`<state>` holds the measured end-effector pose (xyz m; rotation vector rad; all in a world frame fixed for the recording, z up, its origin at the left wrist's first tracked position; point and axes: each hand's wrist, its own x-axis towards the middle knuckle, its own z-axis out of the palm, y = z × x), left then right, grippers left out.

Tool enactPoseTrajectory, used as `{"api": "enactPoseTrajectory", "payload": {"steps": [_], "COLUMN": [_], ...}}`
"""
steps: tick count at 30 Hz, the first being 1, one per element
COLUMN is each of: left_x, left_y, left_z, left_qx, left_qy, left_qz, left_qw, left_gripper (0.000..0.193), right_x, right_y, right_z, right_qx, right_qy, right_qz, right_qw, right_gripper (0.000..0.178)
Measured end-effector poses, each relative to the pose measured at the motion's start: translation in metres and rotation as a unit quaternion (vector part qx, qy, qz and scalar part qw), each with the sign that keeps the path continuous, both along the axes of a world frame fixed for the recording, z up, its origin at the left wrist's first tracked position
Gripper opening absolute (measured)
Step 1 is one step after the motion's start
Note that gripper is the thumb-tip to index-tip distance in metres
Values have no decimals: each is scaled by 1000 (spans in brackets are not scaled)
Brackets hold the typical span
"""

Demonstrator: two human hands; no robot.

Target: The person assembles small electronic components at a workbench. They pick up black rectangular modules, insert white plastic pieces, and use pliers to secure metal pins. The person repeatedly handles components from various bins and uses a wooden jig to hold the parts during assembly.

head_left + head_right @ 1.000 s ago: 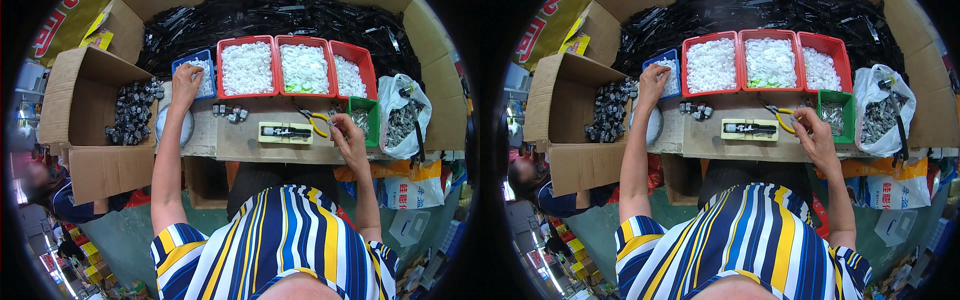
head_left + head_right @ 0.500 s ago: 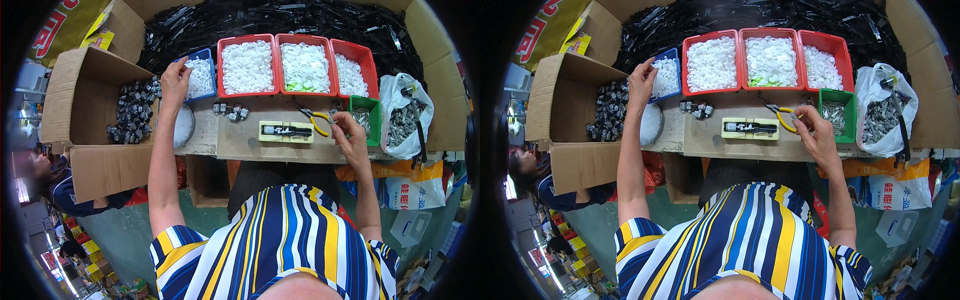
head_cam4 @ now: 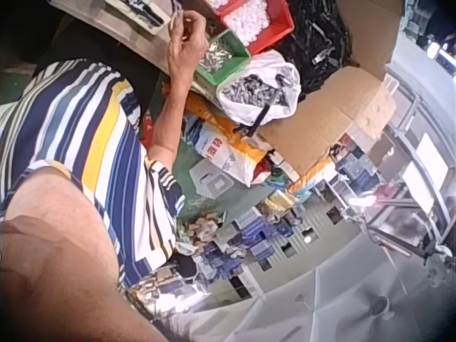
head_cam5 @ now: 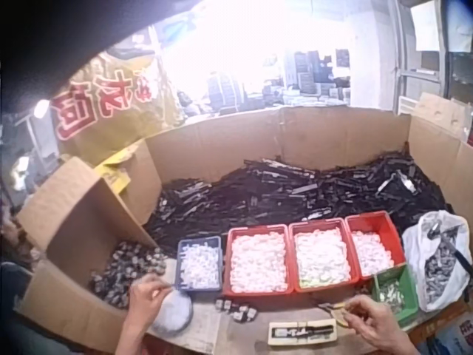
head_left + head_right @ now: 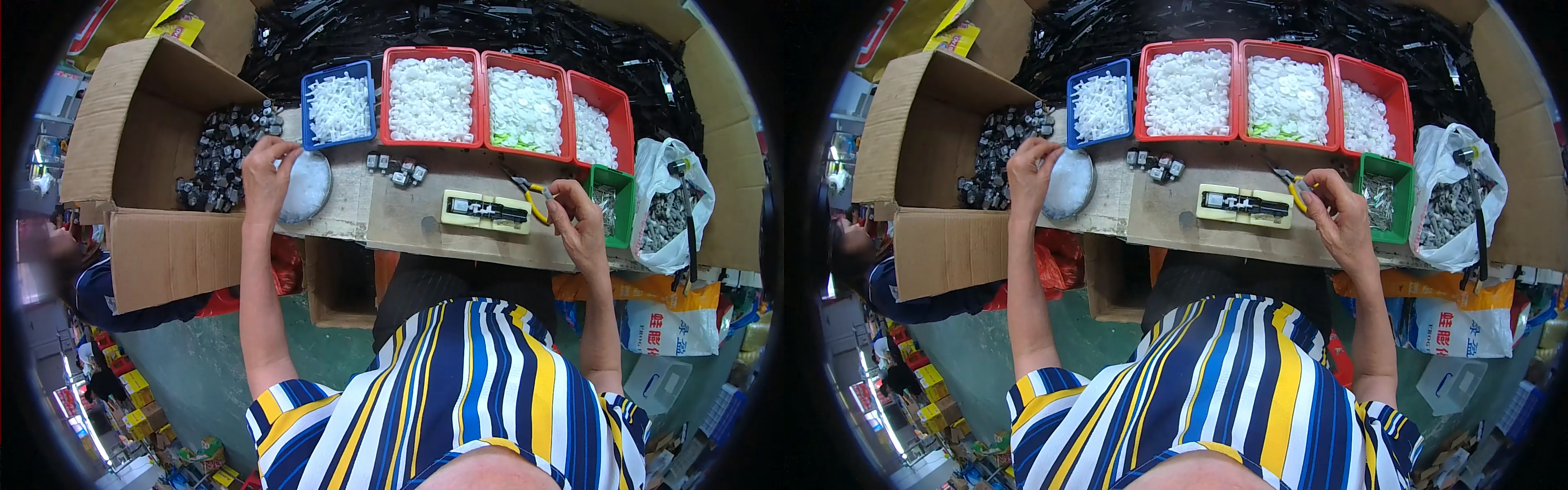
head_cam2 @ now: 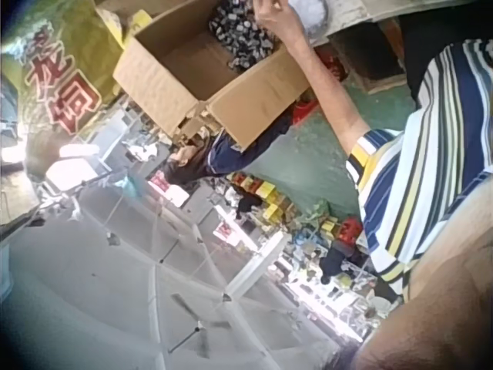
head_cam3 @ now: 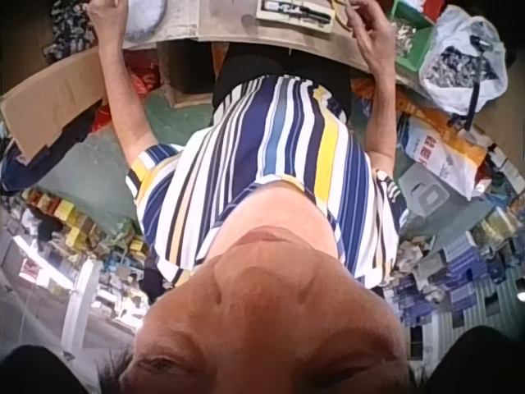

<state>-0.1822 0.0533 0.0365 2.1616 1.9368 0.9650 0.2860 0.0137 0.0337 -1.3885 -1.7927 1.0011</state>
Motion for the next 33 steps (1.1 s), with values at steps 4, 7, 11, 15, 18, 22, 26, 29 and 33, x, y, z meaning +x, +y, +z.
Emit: {"api": "enactPoseTrajectory", "payload": {"steps": [4, 7, 11, 15, 18, 22, 26, 29, 33], "left_x": [-5, -1, 27, 61, 70, 56, 33, 28, 31], "left_y": [-12, -16, -21, -34, -43, -58, -71, -78, -79], "left_z": [-13, -5, 23, 26, 24, 19, 4, -8, 5], "left_qx": [-11, 3, -32, -13, 20, 47, 1, -26, 26], "left_qy": [43, 41, -80, -162, -128, -29, 68, 80, 44], "left_qz": [-16, -14, 41, 9, 9, 47, 55, 44, 63], "left_qw": [999, 999, 995, 987, 992, 997, 996, 995, 997], "left_gripper": [11, 10, 10, 10, 10, 9, 7, 7, 8], "right_x": [-2, 5, -1, -26, -41, -41, -36, -40, -44], "right_y": [0, -2, -8, -7, -6, -5, -5, -4, -2], "right_z": [3, 6, 6, 13, 18, 8, 1, 0, 1], "right_qx": [10, -14, 5, -36, -7, 19, 0, -4, 17], "right_qy": [5, -11, 73, 117, 89, 92, 55, 36, 22], "right_qz": [6, 9, 18, 66, 95, 79, 77, 87, 108], "right_qw": [1000, 1000, 997, 990, 991, 992, 996, 996, 994], "right_gripper": [13, 14, 19, 22, 19, 16, 15, 15, 15]}}
